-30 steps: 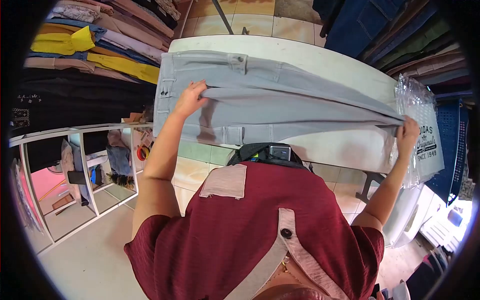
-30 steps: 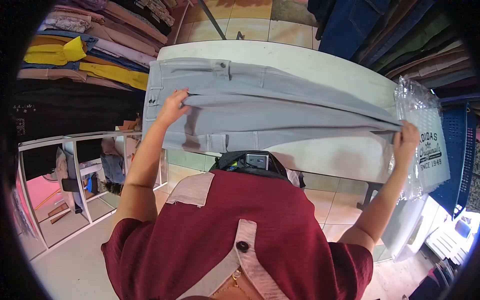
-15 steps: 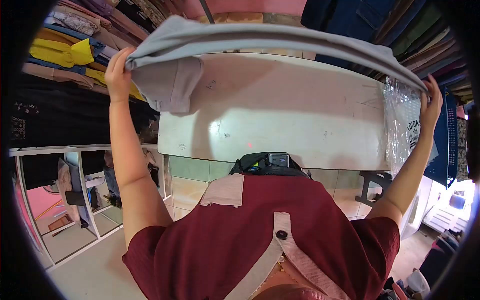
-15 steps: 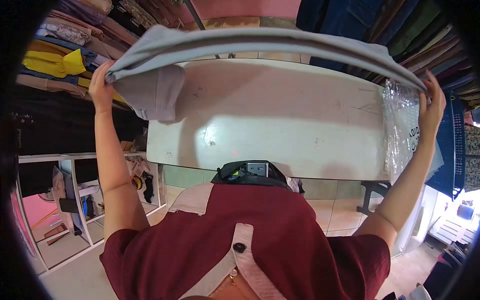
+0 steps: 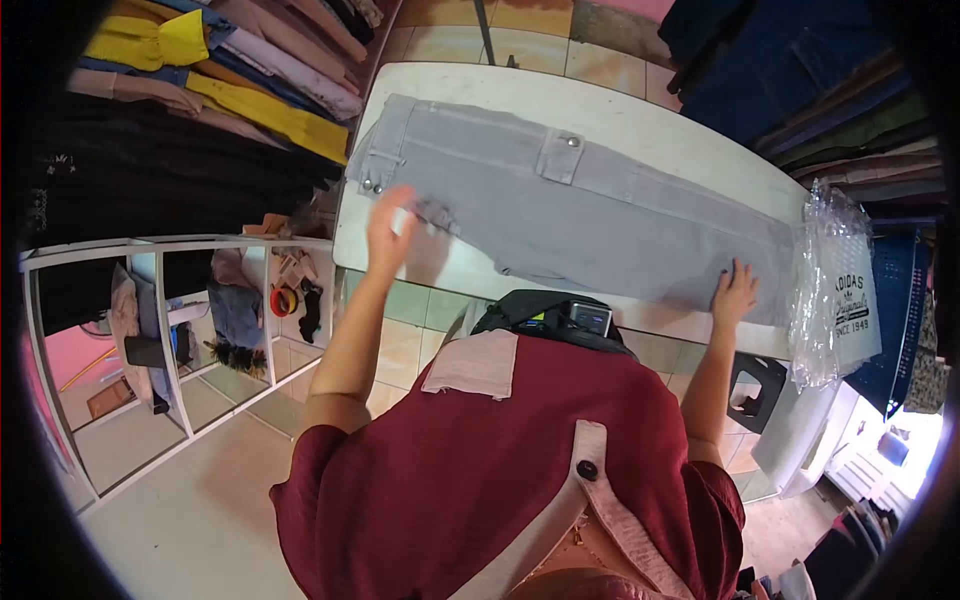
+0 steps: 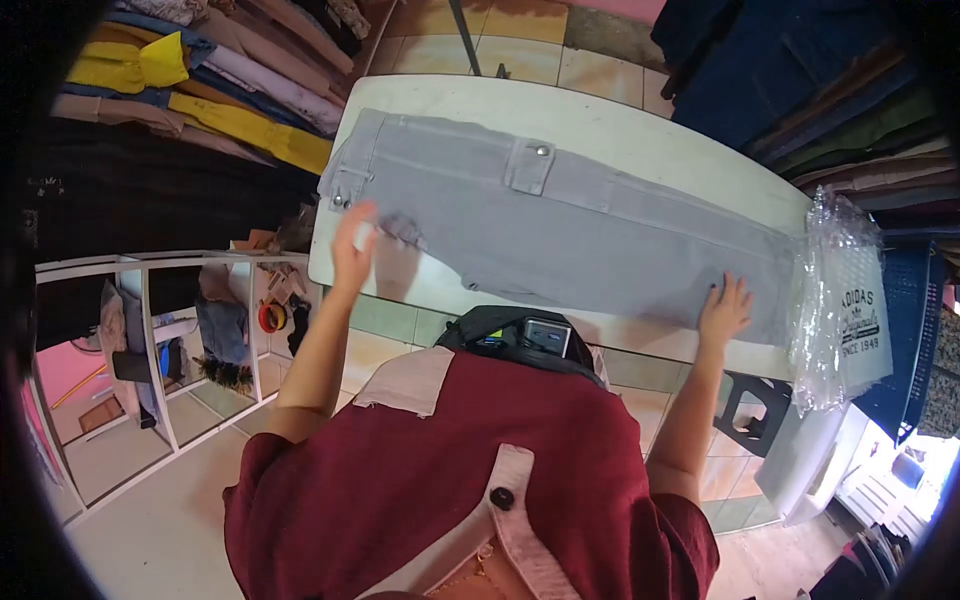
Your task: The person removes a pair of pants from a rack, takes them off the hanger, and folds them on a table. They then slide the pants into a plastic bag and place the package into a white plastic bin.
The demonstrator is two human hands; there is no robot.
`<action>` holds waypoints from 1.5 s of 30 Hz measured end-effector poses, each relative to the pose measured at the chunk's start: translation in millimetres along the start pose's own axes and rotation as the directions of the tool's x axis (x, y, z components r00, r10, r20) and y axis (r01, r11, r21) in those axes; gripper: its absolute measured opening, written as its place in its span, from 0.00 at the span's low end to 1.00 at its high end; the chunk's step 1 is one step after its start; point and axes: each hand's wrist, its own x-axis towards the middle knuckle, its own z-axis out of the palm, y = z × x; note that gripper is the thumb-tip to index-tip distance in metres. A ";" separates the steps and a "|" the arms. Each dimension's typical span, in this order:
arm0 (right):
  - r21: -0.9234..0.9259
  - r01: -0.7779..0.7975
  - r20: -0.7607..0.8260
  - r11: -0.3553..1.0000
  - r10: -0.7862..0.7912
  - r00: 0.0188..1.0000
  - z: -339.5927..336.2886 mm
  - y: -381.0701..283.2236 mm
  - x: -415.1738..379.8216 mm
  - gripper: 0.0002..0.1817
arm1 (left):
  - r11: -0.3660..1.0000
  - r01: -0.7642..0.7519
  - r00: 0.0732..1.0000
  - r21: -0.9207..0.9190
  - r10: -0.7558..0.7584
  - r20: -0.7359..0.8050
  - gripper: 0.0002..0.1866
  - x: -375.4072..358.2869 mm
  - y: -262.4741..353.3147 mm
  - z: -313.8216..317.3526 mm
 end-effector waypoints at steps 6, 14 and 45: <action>-0.045 -0.119 -0.010 0.992 0.118 0.993 22.7 -43.0 -19.3 0.26 | 0.936 0.236 0.935 0.260 -0.146 -0.322 0.24 78.8 -98.6 -19.9; -0.032 -0.115 -0.015 0.993 0.114 0.993 21.5 -41.6 -20.2 0.25 | 0.742 0.443 0.811 0.503 -0.571 0.129 0.28 129.6 -92.9 -26.2; -0.007 -0.066 -0.030 0.998 0.066 0.997 18.3 -43.8 -22.1 0.25 | 0.791 0.425 0.902 0.440 -0.410 -0.134 0.23 66.3 -84.5 -37.1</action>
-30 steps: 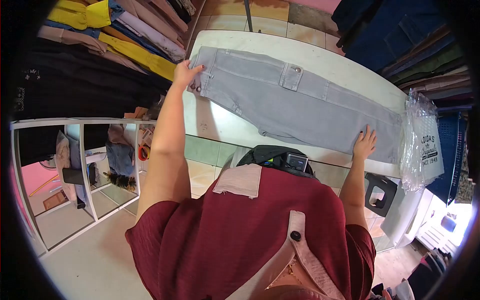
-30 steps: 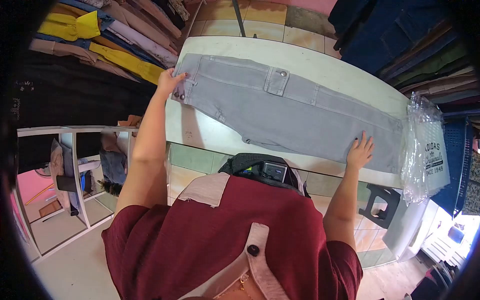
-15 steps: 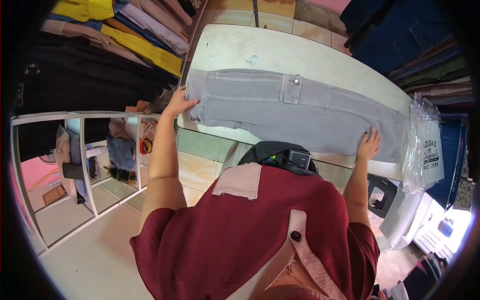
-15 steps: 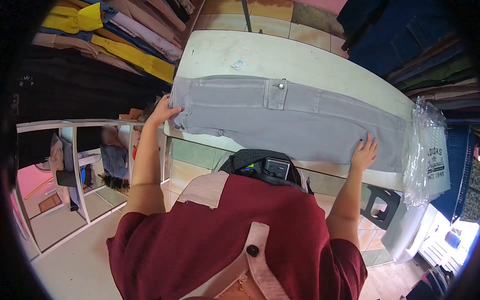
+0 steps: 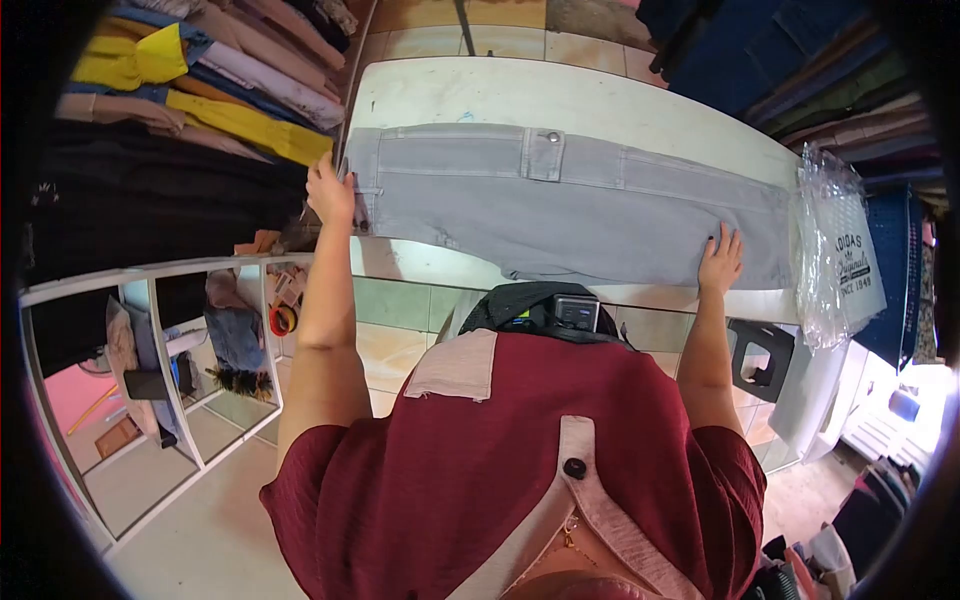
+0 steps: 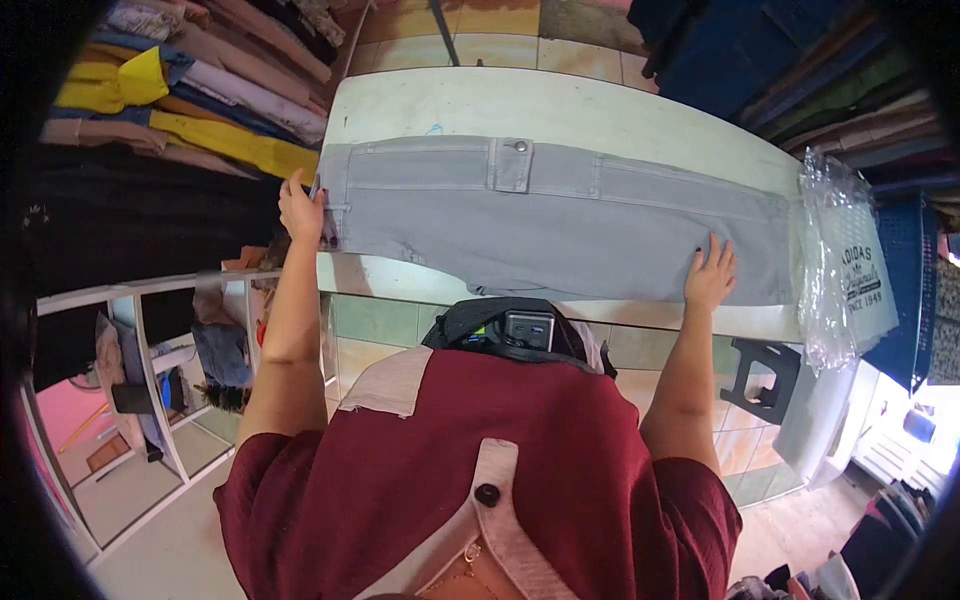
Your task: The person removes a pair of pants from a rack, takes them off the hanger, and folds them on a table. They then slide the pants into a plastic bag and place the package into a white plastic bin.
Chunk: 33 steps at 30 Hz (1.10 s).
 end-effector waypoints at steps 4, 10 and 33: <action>0.001 -0.032 0.016 0.999 0.032 0.999 0.4 0.1 -4.4 0.25 | 0.835 -0.548 0.830 -0.055 0.534 -0.160 0.35 -36.2 59.9 17.2; 0.020 -0.057 0.042 0.998 0.056 0.998 -2.9 -2.9 -7.6 0.26 | 0.786 -0.609 0.734 0.105 0.508 0.450 0.35 -70.8 50.3 44.9; 0.261 0.297 -0.294 0.919 -0.217 0.931 -36.4 91.9 119.7 0.10 | 0.766 -0.642 0.765 -0.042 0.643 0.036 0.20 -19.7 191.4 91.7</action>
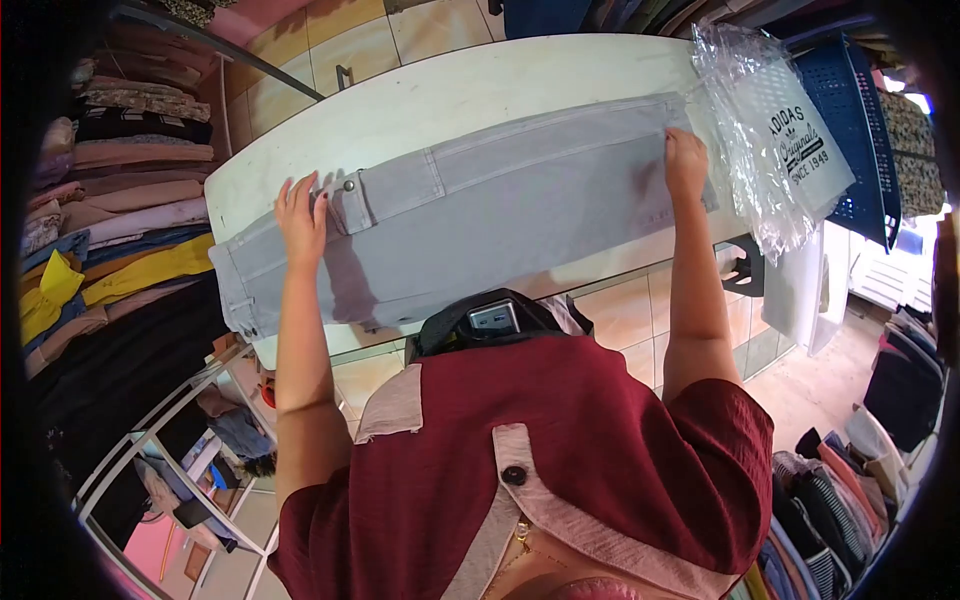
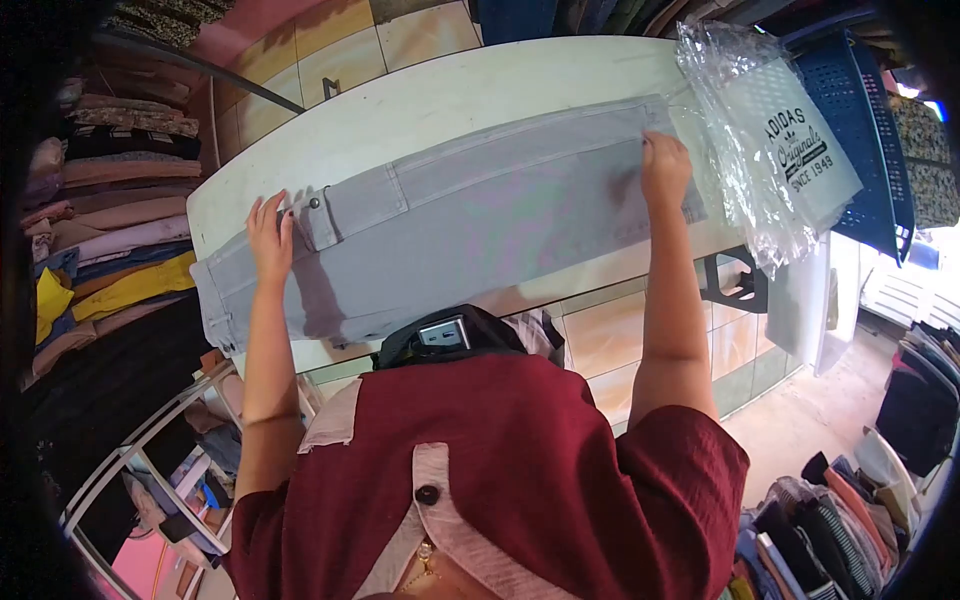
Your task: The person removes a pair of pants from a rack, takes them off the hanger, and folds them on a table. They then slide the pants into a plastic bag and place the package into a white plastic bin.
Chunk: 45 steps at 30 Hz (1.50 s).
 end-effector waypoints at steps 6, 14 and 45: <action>0.167 0.197 0.258 0.966 -0.236 0.937 38.2 -14.2 65.9 0.11 | 0.976 0.047 0.881 -0.211 0.059 0.469 0.17 41.0 27.1 7.6; -0.296 0.247 -0.087 0.923 -0.284 0.955 37.1 -78.3 63.7 0.10 | 0.993 0.070 0.998 0.098 -0.069 -0.010 0.19 5.6 92.7 23.2; 0.000 0.210 0.319 0.978 -0.199 0.927 3.8 -30.5 -62.9 0.30 | 0.978 0.206 0.938 0.027 -0.206 0.278 0.28 -152.5 39.7 -23.8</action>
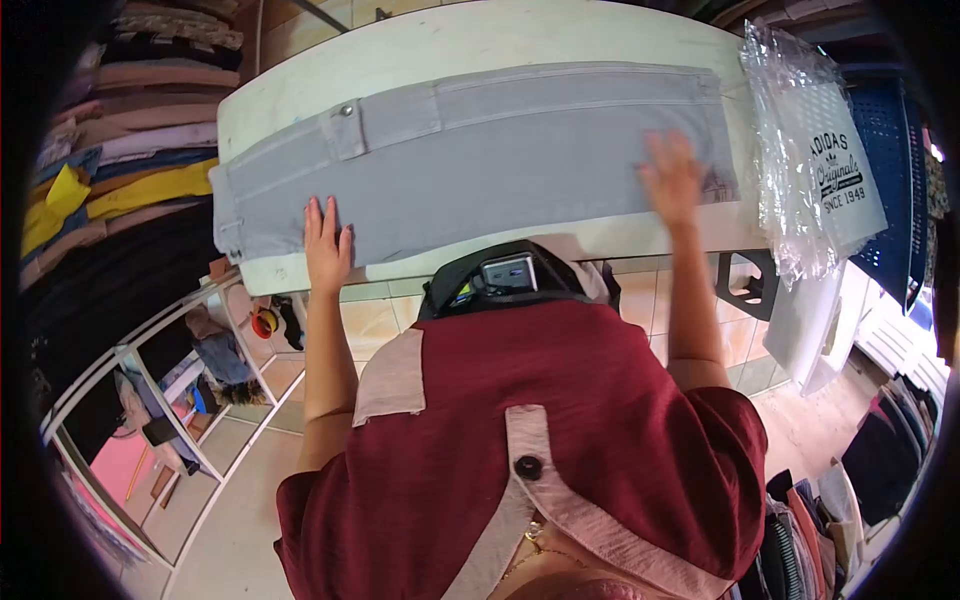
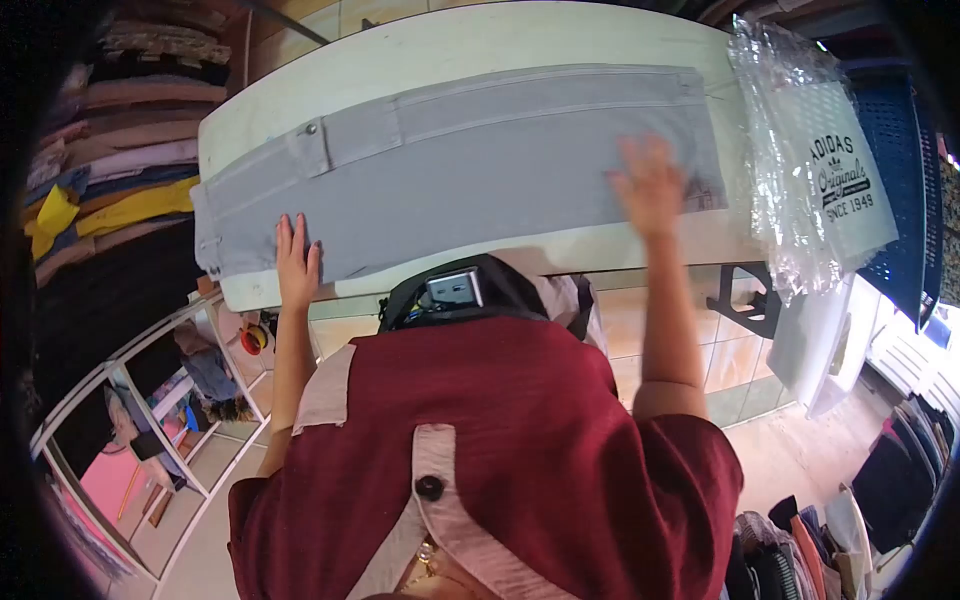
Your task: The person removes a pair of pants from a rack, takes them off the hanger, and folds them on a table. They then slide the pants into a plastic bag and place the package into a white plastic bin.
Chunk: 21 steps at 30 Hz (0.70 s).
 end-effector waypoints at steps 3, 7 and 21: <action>-0.417 -0.188 0.060 0.889 0.233 0.971 -37.8 40.3 -21.7 0.28 | 0.996 -0.006 0.998 -0.090 0.001 -0.065 0.25 0.9 -1.6 -1.5; -0.170 -0.138 -0.234 0.976 0.096 0.968 -23.8 39.6 -39.5 0.24 | 0.950 -0.230 0.962 -0.211 0.190 -0.194 0.21 -15.3 4.2 -16.0; 0.280 0.195 -0.015 0.940 -0.199 0.980 -2.2 -136.2 -52.2 0.20 | 0.970 -0.218 0.967 -0.110 0.200 -0.156 0.11 -26.7 -3.4 -7.8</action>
